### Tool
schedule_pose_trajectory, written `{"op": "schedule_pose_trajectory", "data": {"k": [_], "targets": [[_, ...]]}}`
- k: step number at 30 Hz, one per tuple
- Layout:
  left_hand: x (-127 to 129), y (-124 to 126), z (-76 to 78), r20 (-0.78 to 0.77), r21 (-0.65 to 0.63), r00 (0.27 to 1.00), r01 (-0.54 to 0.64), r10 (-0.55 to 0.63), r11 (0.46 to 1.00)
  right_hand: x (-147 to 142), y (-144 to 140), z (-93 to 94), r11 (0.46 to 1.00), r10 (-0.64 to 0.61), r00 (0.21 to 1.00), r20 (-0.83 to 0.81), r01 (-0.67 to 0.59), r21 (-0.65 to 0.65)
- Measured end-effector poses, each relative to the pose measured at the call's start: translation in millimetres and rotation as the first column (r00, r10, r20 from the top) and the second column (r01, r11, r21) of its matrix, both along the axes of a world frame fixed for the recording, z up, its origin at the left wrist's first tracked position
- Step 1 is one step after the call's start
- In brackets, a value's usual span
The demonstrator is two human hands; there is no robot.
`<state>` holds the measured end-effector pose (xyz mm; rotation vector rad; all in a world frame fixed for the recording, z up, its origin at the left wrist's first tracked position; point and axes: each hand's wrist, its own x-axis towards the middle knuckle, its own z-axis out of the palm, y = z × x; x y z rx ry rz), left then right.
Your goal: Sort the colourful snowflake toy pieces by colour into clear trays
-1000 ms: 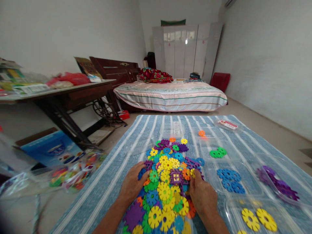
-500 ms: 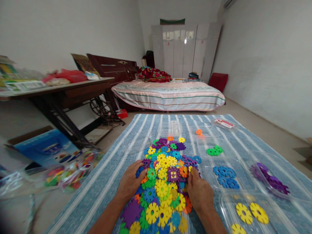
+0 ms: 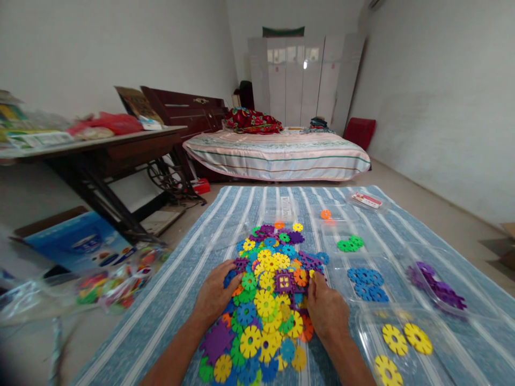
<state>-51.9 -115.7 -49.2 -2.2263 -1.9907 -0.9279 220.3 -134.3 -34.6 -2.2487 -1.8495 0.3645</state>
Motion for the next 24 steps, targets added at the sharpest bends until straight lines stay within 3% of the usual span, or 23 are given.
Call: {"op": "schedule_pose_trajectory", "data": {"k": [24], "targets": [[2.8, 0.3, 4.1, 0.012, -0.009, 1.0, 0.017, -0.017, 1.0, 3.6, -4.8, -5.2, 0.993, 0.002, 1.0, 0.01, -0.003, 0.114]]}}
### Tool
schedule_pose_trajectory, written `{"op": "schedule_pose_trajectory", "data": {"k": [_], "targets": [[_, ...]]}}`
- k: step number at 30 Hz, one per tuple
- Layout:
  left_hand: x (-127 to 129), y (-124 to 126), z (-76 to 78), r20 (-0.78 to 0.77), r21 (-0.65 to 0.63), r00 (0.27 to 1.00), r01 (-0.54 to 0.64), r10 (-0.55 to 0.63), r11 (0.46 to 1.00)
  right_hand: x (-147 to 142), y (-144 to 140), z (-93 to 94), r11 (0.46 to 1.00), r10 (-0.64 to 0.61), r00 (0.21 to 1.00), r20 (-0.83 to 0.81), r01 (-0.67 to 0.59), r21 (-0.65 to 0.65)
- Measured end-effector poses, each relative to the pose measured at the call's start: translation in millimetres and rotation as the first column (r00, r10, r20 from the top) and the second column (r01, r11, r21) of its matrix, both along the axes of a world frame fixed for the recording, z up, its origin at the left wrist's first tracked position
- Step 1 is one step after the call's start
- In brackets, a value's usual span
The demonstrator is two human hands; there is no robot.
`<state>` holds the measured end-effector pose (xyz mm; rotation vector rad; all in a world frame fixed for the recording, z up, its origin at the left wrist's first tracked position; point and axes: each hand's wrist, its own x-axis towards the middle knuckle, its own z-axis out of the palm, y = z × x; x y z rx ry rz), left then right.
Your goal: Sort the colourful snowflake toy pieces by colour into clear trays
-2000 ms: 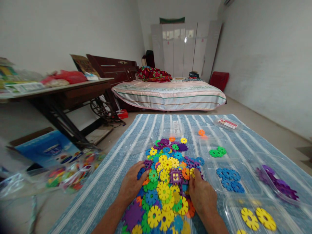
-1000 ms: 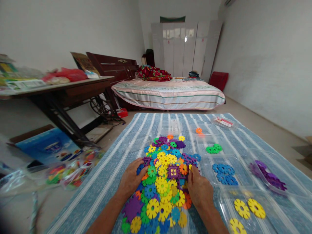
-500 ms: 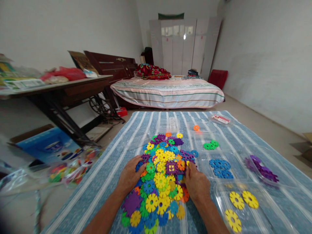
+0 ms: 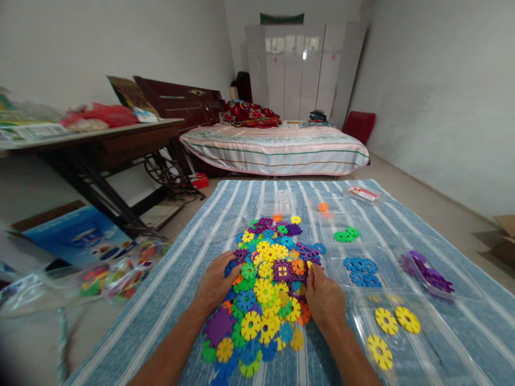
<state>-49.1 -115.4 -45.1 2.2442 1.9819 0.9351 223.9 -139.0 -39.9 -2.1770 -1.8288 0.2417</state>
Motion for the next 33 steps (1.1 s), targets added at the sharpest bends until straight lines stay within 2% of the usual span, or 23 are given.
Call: {"op": "schedule_pose_trajectory", "data": {"k": [22, 28, 33], "targets": [[-2, 8, 1.4, 0.001, -0.043, 0.999, 0.034, -0.034, 0.998, 0, -2, -2.4, 0.996, -0.016, 0.998, -0.057, 0.021, 0.089], [-1, 10, 4.1, -0.001, -0.068, 0.999, 0.034, -0.034, 0.997, -5, -5, 4.6, 0.974, -0.001, 0.999, -0.034, 0.008, 0.227], [0, 9, 6.6, -0.015, -0.082, 0.999, 0.034, -0.035, 0.996, 5, -30, 39.3, 0.883, 0.042, 0.99, -0.132, 0.025, 0.469]]}}
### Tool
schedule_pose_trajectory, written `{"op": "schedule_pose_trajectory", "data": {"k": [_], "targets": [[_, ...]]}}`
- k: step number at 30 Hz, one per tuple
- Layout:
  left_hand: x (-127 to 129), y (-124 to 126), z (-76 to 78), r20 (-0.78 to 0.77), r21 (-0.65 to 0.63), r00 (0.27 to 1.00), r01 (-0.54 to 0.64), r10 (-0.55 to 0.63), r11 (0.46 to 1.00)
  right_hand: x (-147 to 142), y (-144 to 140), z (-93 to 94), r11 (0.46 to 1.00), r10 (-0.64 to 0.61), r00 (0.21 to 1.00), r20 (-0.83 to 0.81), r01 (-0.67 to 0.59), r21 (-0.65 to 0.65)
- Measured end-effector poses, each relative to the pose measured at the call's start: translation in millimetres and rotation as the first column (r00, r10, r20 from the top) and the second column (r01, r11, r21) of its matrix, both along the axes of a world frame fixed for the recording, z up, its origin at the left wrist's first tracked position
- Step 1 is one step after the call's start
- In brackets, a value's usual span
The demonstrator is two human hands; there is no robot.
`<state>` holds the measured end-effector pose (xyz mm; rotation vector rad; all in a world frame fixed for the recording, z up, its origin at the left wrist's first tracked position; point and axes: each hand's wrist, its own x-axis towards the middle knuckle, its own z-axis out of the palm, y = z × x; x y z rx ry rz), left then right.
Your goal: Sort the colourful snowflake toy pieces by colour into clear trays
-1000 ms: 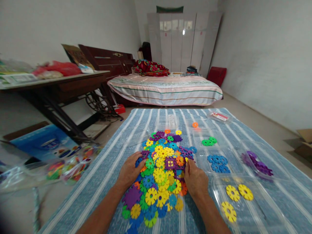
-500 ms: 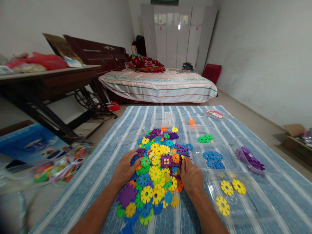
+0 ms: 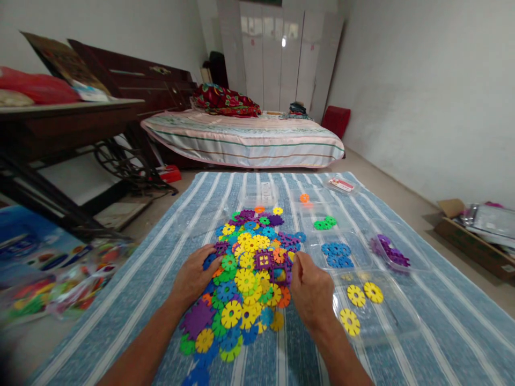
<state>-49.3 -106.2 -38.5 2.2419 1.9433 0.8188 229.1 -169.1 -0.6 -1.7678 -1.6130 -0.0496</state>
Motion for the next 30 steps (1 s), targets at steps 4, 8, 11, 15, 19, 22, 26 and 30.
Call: {"op": "schedule_pose_trajectory", "data": {"k": [4, 8, 11, 15, 19, 22, 26, 30], "targets": [[1, 1, -1.5, -0.011, -0.006, 1.0, -0.007, 0.007, 1.0, 31, -31, 28.6, 0.999, -0.043, 0.969, -0.245, 0.037, -0.031], [0, 4, -4.1, -0.012, -0.02, 1.0, -0.018, 0.018, 1.0, 67, -55, 37.8, 0.981, -0.134, 0.895, -0.425, 0.059, -0.184], [0, 5, -4.3, -0.003, -0.01, 1.0, -0.005, 0.005, 1.0, 91, -69, 34.0, 0.952, -0.257, 0.922, -0.288, 0.19, -0.241], [1, 3, -1.9, -0.006, 0.001, 1.0, 0.004, -0.004, 1.0, 102, -83, 22.7, 0.918, -0.369, 0.929, -0.023, 0.361, -0.163], [1, 1, -1.1, -0.002, -0.001, 1.0, 0.0, 0.0, 1.0, 72, -83, 10.0, 0.988, -0.099, 0.995, -0.018, 0.096, -0.123], [2, 1, -2.7, 0.006, 0.006, 1.0, 0.004, -0.004, 1.0, 38, -72, 2.2, 0.974, 0.119, 0.991, -0.054, -0.127, -0.188], [1, 2, -5.1, 0.019, 0.024, 1.0, -0.004, 0.004, 1.0, 1, -44, 2.6, 0.917, 0.233, 0.973, -0.005, -0.221, -0.333], [1, 2, -5.8, 0.025, 0.029, 1.0, -0.001, 0.0, 1.0, -24, -11, 12.2, 0.88, 0.298, 0.936, 0.189, -0.193, -0.433]]}}
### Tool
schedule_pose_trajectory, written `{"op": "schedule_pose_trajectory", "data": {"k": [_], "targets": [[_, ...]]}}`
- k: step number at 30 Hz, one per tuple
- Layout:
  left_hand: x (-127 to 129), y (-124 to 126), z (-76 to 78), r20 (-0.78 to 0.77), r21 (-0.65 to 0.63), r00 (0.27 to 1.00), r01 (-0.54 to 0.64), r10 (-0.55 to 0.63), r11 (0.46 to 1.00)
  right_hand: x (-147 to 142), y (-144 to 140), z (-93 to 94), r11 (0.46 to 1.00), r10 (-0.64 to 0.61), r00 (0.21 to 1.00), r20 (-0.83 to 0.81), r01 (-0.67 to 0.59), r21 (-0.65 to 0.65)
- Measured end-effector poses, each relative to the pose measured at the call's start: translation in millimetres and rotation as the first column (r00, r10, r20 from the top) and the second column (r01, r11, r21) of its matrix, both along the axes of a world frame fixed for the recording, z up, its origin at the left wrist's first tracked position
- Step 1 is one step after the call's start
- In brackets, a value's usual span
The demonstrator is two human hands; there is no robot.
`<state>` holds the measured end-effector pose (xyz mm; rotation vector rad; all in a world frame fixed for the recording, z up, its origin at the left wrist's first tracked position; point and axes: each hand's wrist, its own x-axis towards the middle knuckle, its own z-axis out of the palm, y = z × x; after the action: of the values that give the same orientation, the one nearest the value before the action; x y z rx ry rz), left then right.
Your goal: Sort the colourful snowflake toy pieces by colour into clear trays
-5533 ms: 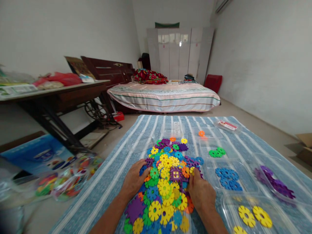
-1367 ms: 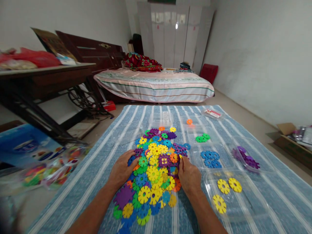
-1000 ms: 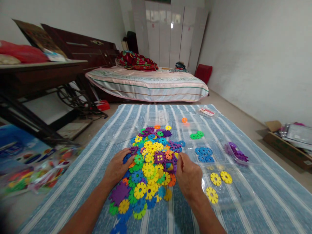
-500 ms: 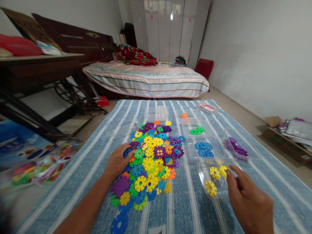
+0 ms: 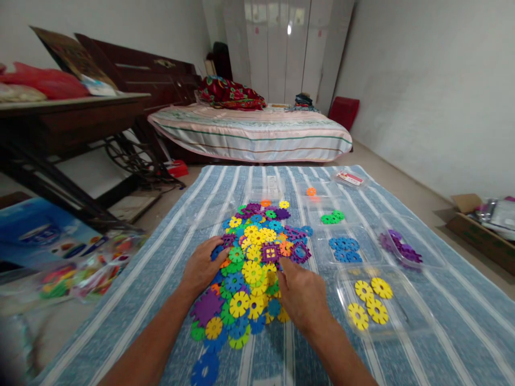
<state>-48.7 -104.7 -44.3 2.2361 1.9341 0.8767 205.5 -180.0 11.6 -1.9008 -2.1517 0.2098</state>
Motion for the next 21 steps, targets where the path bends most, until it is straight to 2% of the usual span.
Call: {"op": "schedule_pose_trajectory", "data": {"k": [5, 8, 11, 13, 15, 18, 19, 21], "targets": [[-1, 0, 1.5, -0.016, -0.014, 1.0, -0.013, 0.013, 1.0, -19, 32, -3.6, 0.997, 0.061, 0.973, 0.223, -0.05, -0.056], [-2, 0, 2.2, -0.022, -0.021, 1.0, -0.009, 0.009, 1.0, -22, 38, -12.3, 0.997, 0.075, 0.971, 0.225, -0.069, -0.032], [-2, 1, 2.5, -0.025, -0.018, 1.0, -0.008, 0.008, 1.0, -20, 31, -15.9, 0.994, 0.104, 0.972, 0.211, -0.108, 0.006], [-3, 2, 2.5, -0.024, -0.018, 1.0, -0.009, 0.009, 1.0, -12, 22, -13.1, 0.988, 0.106, 0.977, 0.185, -0.125, 0.093], [-3, 2, 2.6, -0.02, -0.016, 1.0, -0.008, 0.007, 1.0, 3, 12, -5.4, 0.957, 0.085, 0.986, 0.142, -0.12, 0.263], [-3, 2, 2.7, -0.012, -0.006, 1.0, -0.008, 0.008, 1.0, 44, 2, 13.1, 0.854, -0.076, 0.991, 0.107, 0.009, 0.52], [-3, 2, 2.7, -0.011, -0.005, 1.0, -0.009, 0.009, 1.0, 63, 2, 19.8, 0.819, -0.19, 0.975, 0.118, 0.091, 0.567], [-3, 2, 2.4, -0.013, -0.014, 1.0, -0.013, 0.012, 1.0, 102, 5, 31.0, 0.761, -0.435, 0.889, 0.143, 0.279, 0.586]]}}
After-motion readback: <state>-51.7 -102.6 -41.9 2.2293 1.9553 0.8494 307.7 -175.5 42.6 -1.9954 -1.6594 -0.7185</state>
